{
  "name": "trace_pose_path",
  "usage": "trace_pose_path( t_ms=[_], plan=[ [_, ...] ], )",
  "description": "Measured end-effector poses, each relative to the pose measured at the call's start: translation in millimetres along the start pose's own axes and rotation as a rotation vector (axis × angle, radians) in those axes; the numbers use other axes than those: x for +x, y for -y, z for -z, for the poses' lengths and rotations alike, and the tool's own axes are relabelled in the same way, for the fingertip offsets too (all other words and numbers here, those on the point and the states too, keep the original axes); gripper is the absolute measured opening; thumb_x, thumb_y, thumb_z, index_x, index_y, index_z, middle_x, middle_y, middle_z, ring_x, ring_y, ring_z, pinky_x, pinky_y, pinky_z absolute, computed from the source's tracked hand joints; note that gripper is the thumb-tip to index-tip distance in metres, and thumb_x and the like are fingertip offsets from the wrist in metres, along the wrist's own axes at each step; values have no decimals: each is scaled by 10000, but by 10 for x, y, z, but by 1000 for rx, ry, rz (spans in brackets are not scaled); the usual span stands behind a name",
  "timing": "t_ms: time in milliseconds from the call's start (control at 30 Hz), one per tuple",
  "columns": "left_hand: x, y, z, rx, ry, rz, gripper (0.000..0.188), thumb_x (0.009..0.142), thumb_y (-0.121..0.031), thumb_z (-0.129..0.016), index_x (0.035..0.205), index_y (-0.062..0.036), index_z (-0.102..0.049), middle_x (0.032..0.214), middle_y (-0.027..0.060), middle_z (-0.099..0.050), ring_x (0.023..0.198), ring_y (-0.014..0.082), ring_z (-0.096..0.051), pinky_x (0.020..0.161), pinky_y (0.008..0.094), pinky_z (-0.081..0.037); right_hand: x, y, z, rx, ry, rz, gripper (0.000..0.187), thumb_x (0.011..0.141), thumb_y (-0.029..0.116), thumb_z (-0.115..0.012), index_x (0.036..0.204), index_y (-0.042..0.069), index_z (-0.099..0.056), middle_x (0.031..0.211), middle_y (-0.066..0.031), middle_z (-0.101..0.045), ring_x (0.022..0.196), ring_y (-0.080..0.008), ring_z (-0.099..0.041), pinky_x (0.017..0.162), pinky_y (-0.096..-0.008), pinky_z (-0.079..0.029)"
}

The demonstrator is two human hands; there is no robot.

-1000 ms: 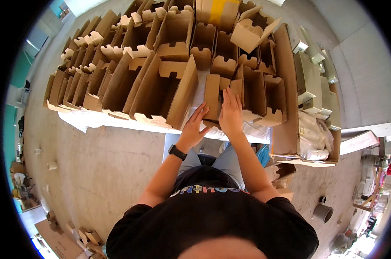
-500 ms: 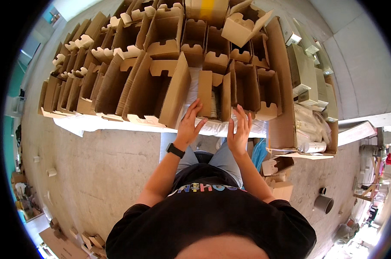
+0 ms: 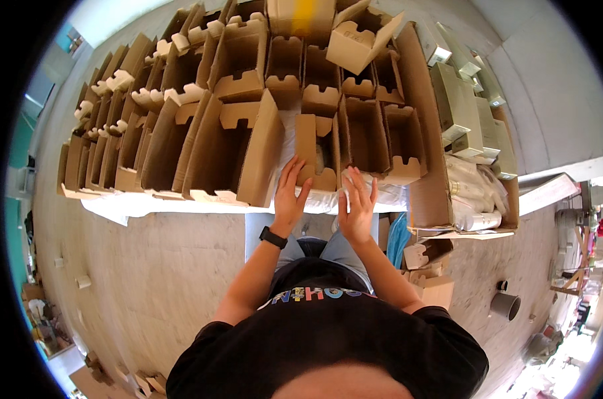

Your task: The person places bottles into individual cardboard packaging inserts, handling the bottles and cardboard inserts one at a time and organizing them on a table.

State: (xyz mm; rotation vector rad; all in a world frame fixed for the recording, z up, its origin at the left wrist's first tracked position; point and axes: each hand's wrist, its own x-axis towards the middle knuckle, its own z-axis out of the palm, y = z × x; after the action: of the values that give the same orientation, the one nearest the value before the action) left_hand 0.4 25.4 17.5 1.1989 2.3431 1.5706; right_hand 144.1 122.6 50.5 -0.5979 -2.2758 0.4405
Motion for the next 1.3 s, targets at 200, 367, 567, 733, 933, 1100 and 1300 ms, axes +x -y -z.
trace_pose_path(
  t_ms=[200, 367, 567, 733, 933, 1100, 1300],
  plan=[
    [-2, 9, -24, -30, 9, -5, 439, 932, -166, -602, 1342, -44, -504, 1454, 125, -434, 1321, 321, -430, 1075, 387, -361, -31, 71, -48, 112, 3, -8, 411, 876, 41, -606, 1282, 5, -552, 1339, -150, -538, 1240, -314, -521, 1083, -454, -317],
    [-27, 25, -59, -61, 8, 8, 520, 941, -143, -577, 1418, -30, -402, 1471, 158, -407, 1342, 326, -406, 1091, 402, -343, -56, 128, -175, 250, 92, 40, 460, 823, 46, -669, 1263, -25, -552, 1338, -189, -516, 1189, -363, -535, 974, -419, -445],
    [-111, 66, -62, -598, 11, 275, 543, 1000, -140, -490, 1483, -3, -282, 1486, 170, -382, 1378, 271, -364, 1126, 382, -302, -60, 272, -323, 66, 153, 34, 526, 797, 127, -702, 1279, 9, -528, 1433, -252, -362, 1323, -438, -370, 1049, -538, -326],
    [-187, 25, 1, -494, 91, 242, 518, 1048, -243, -401, 1480, 17, -280, 1488, 179, -381, 1377, 257, -365, 1131, 349, -283, 34, 328, -470, 65, 133, -99, 755, 779, 247, -734, 1407, 35, -373, 1375, -232, -406, 1327, -424, -362, 1053, -541, -315],
    [-407, 323, -9, -609, 110, 435, 547, 1054, -351, -368, 1454, 20, -324, 1469, 174, -401, 1347, 249, -398, 1116, 336, -305, 209, 392, -561, -12, 119, -232, 760, 763, 290, -750, 1388, 42, -394, 1417, -225, -362, 1333, -416, -352, 1023, -531, -339],
    [-511, 254, 70, -665, 134, 457, 504, 1050, -316, -398, 1447, -13, -331, 1398, 146, -475, 1287, 237, -466, 1054, 374, -389, 196, 313, -597, 27, 52, -257, 793, 690, 266, -802, 1354, 60, -419, 1462, -236, -301, 1335, -427, -340, 984, -547, -362],
    [-698, 477, 220, -595, 87, 452, 430, 1041, -238, -423, 1408, -23, -366, 1389, 138, -472, 1218, 250, -531, 1008, 370, -425, 129, 242, -232, 222, 49, -204, 879, 612, 166, -858, 1373, 73, -430, 1498, -251, -223, 1339, -455, -314, 1063, -498, -363]
  ],
)
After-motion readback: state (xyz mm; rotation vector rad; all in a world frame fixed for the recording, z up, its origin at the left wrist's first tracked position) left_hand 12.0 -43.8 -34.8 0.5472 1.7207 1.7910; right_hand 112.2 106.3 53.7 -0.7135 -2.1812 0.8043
